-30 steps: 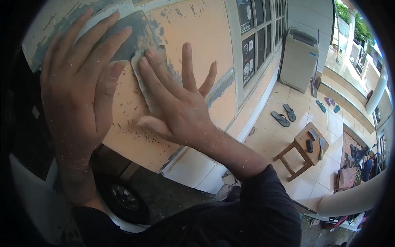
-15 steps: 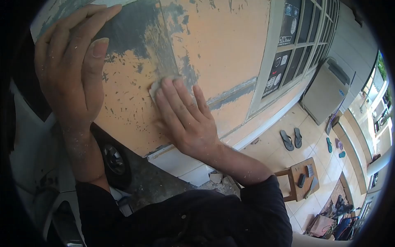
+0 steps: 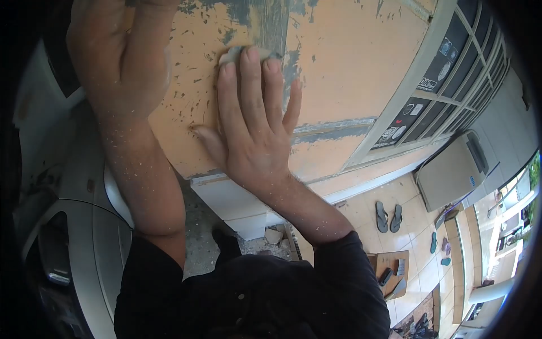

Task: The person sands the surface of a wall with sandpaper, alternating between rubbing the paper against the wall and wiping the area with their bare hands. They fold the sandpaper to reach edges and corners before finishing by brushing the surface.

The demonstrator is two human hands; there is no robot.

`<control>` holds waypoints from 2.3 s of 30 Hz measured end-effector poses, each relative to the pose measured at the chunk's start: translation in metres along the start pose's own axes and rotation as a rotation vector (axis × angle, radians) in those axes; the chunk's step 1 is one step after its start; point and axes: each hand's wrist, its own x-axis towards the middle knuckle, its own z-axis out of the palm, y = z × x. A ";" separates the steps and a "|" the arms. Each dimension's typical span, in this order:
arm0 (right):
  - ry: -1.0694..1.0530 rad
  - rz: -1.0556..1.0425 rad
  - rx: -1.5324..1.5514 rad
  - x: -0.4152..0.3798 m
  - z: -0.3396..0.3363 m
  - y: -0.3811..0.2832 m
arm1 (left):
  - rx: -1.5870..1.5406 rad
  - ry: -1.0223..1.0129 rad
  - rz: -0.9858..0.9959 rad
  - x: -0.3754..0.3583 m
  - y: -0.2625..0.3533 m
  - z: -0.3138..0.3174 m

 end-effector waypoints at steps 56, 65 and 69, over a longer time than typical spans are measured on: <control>-0.050 0.027 0.034 -0.013 -0.008 0.029 | 0.230 0.109 -0.290 0.000 0.006 0.043; -0.127 0.034 0.077 -0.043 -0.010 0.021 | -0.281 0.148 -0.294 -0.010 0.003 0.013; -0.122 0.067 0.119 -0.122 0.012 0.020 | -0.142 0.251 -0.200 -0.007 -0.015 0.018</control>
